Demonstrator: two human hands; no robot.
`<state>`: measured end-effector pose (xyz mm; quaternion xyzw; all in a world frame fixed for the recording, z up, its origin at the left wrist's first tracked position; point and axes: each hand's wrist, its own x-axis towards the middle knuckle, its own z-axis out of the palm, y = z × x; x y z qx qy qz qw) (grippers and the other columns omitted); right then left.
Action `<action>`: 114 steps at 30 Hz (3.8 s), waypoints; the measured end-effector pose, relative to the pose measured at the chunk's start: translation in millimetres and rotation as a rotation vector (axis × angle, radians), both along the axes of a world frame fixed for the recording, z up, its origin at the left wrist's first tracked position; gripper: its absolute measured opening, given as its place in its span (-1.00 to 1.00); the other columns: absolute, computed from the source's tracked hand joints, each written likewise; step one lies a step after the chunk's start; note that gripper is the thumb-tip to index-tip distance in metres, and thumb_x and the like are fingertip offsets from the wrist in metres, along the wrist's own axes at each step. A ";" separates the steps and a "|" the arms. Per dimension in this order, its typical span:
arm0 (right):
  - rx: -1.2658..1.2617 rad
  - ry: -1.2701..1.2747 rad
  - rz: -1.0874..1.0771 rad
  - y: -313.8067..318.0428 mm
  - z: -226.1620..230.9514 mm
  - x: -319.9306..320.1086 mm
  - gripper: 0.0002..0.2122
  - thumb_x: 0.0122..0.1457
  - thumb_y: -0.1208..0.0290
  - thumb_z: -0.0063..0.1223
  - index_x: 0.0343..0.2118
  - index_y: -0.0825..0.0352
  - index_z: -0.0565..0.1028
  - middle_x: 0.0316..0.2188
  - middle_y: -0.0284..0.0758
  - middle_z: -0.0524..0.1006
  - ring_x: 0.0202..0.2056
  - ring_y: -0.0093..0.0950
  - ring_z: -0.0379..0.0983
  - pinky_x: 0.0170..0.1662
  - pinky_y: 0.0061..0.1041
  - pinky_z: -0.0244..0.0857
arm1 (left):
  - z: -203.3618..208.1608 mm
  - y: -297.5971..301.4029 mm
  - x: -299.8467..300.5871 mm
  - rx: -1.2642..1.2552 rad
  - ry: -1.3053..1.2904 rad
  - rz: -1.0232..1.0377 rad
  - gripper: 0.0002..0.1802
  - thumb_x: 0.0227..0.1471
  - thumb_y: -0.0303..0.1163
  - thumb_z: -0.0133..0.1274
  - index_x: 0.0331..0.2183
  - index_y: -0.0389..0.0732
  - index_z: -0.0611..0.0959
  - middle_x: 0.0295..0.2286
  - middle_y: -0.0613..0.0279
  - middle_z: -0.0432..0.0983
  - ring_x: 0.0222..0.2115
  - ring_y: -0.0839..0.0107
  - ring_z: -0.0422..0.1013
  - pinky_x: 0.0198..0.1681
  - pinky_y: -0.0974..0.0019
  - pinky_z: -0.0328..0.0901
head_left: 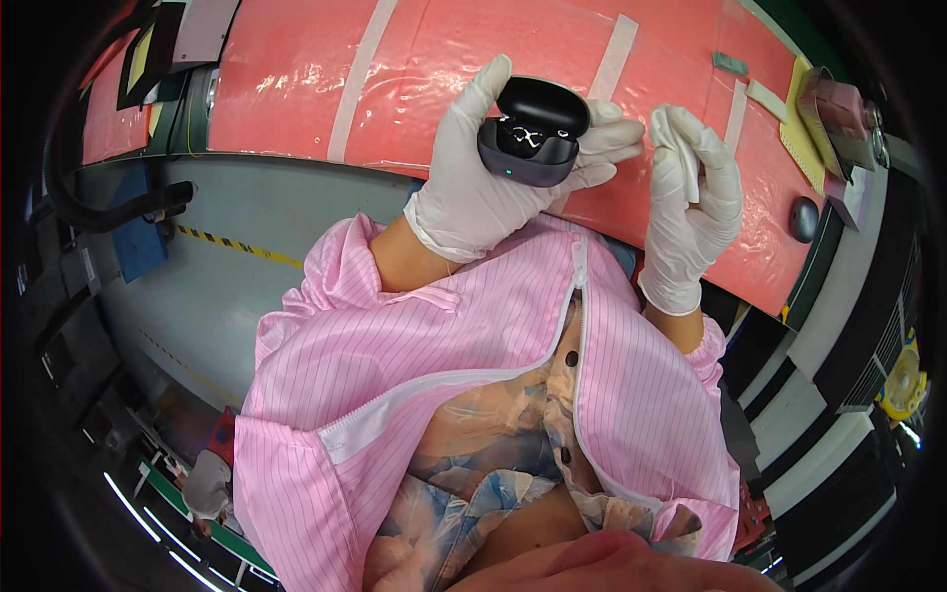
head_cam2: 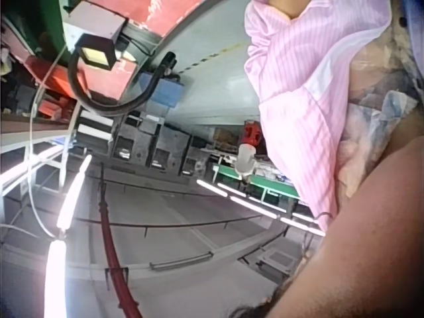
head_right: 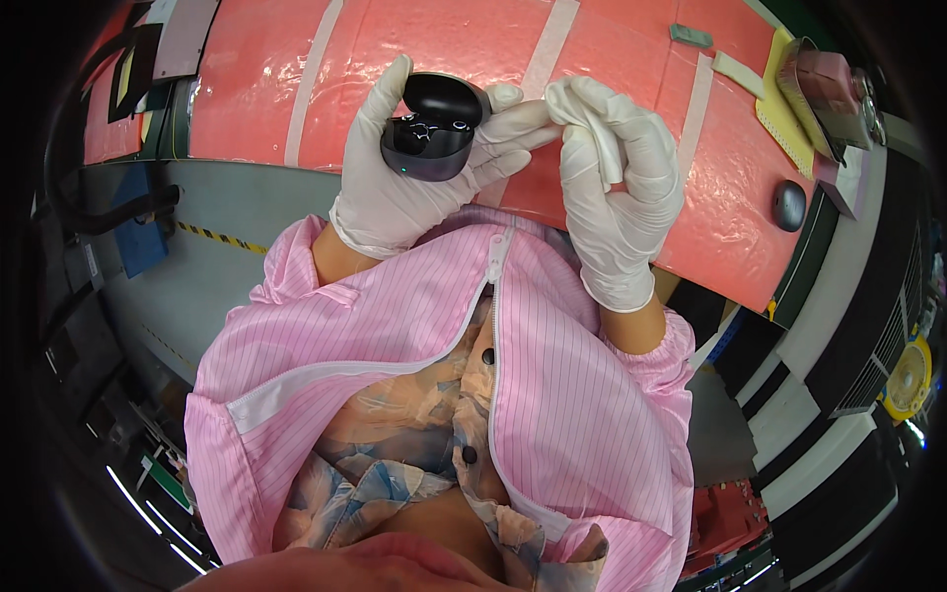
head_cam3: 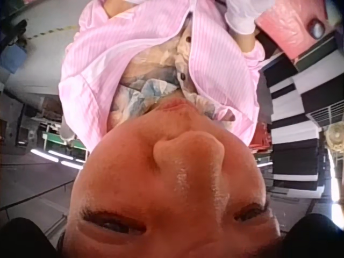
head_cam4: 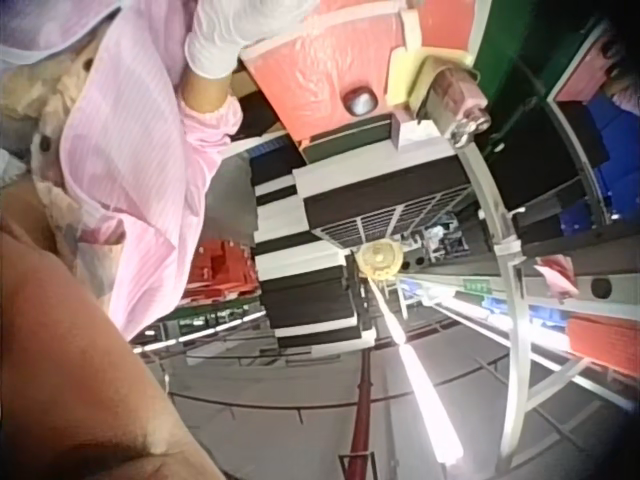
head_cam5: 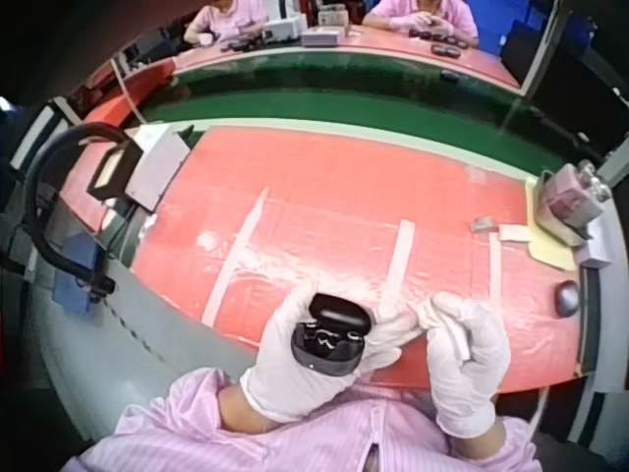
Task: Inspecting and cleaning small electronic earbud cases at an industrial workstation.
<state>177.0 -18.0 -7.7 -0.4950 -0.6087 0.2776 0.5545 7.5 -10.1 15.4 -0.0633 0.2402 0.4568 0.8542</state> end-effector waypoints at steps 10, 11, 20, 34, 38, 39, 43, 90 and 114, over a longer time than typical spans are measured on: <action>0.167 -0.598 0.220 0.2 19.5 -7.9 -0.76 -0.23 0.76 0.07 -0.46 0.29 0.55 -0.50 -0.41 0.47 -0.44 -0.43 0.39 -0.32 -0.51 0.30 | -34.7 -10.4 -8.7 0.140 -0.320 0.009 -0.32 0.15 0.08 -0.24 -0.12 -0.45 0.43 -0.20 -0.07 0.45 -0.12 0.13 0.39 -0.01 0.08 0.32; 0.158 -0.546 0.246 0.9 18.2 -7.4 -0.77 -0.20 0.75 0.08 -0.44 0.30 0.55 -0.49 -0.40 0.48 -0.42 -0.45 0.41 -0.31 -0.53 0.31 | -35.1 -10.5 -9.0 0.142 -0.350 0.010 -0.32 0.15 0.08 -0.22 -0.11 -0.45 0.42 -0.20 -0.06 0.44 -0.12 0.14 0.38 -0.01 0.08 0.31; -0.043 0.121 0.082 5.7 15.4 -6.1 -0.77 -0.08 0.71 0.11 -0.31 0.37 0.54 -0.38 -0.23 0.48 -0.33 -0.46 0.46 -0.25 -0.50 0.33 | -8.7 -2.7 0.1 -0.006 0.045 0.019 -0.26 0.16 0.12 -0.32 -0.10 -0.47 0.43 -0.12 -0.19 0.40 -0.04 0.03 0.33 0.08 0.04 0.23; 0.260 -0.459 0.232 -2.1 3.7 -7.6 -0.66 -0.17 0.67 0.13 -0.25 0.23 0.59 -0.34 -0.39 0.52 -0.52 -0.44 0.43 -0.46 -0.50 0.28 | -20.0 -6.6 -6.6 0.103 -0.161 -0.013 -0.40 0.20 0.00 -0.28 -0.17 -0.42 0.47 -0.22 -0.08 0.46 -0.14 0.13 0.39 0.01 0.07 0.33; 0.057 -0.093 0.188 -8.4 6.5 3.4 -0.75 0.04 0.70 0.01 -0.18 0.38 0.51 -0.27 -0.25 0.52 -0.31 -0.47 0.49 -0.17 -0.50 0.39 | -15.9 -7.9 -4.1 0.407 0.273 0.021 -0.32 0.18 0.11 -0.34 -0.18 -0.35 0.54 -0.16 -0.02 0.48 -0.16 0.22 0.43 -0.03 0.20 0.31; -0.033 -0.094 0.097 -10.6 5.0 6.1 -0.76 0.09 0.70 -0.01 -0.16 0.42 0.48 -0.25 -0.21 0.51 -0.24 -0.47 0.49 -0.06 -0.48 0.38 | -16.7 -8.4 -4.6 0.576 0.433 0.041 -0.33 0.17 0.11 -0.33 -0.18 -0.34 0.55 -0.15 -0.01 0.48 -0.14 0.26 0.42 -0.02 0.23 0.29; -0.125 0.200 0.049 -14.4 0.0 4.8 -0.75 0.07 0.71 0.01 -0.16 0.39 0.47 -0.23 -0.19 0.51 -0.17 -0.45 0.47 -0.03 -0.50 0.36 | -21.8 -10.8 -2.9 0.755 0.489 0.149 -0.32 0.13 0.15 -0.26 -0.19 -0.33 0.55 -0.14 0.01 0.48 -0.11 0.31 0.41 0.00 0.28 0.26; -0.157 -0.207 0.641 -23.6 30.1 -27.0 -0.81 0.09 0.51 0.03 -0.23 0.41 0.53 -0.27 -0.30 0.55 -0.29 -0.48 0.43 -0.14 -0.53 0.29 | -30.8 -12.1 -18.7 0.766 0.646 0.205 0.03 -0.08 0.49 -0.30 -0.06 -0.37 0.41 -0.34 0.05 0.49 -0.46 0.42 0.46 -0.46 0.47 0.35; -0.629 -0.224 0.688 -7.7 54.6 -49.2 -0.88 0.07 0.60 0.05 -0.30 0.41 0.50 -0.37 -0.37 0.52 -0.37 -0.56 0.42 -0.30 -0.53 0.33 | -37.5 -16.3 -20.8 0.943 0.895 0.363 -0.24 0.08 0.27 -0.22 -0.03 -0.26 0.35 -0.24 0.17 0.40 -0.30 0.48 0.37 -0.18 0.42 0.27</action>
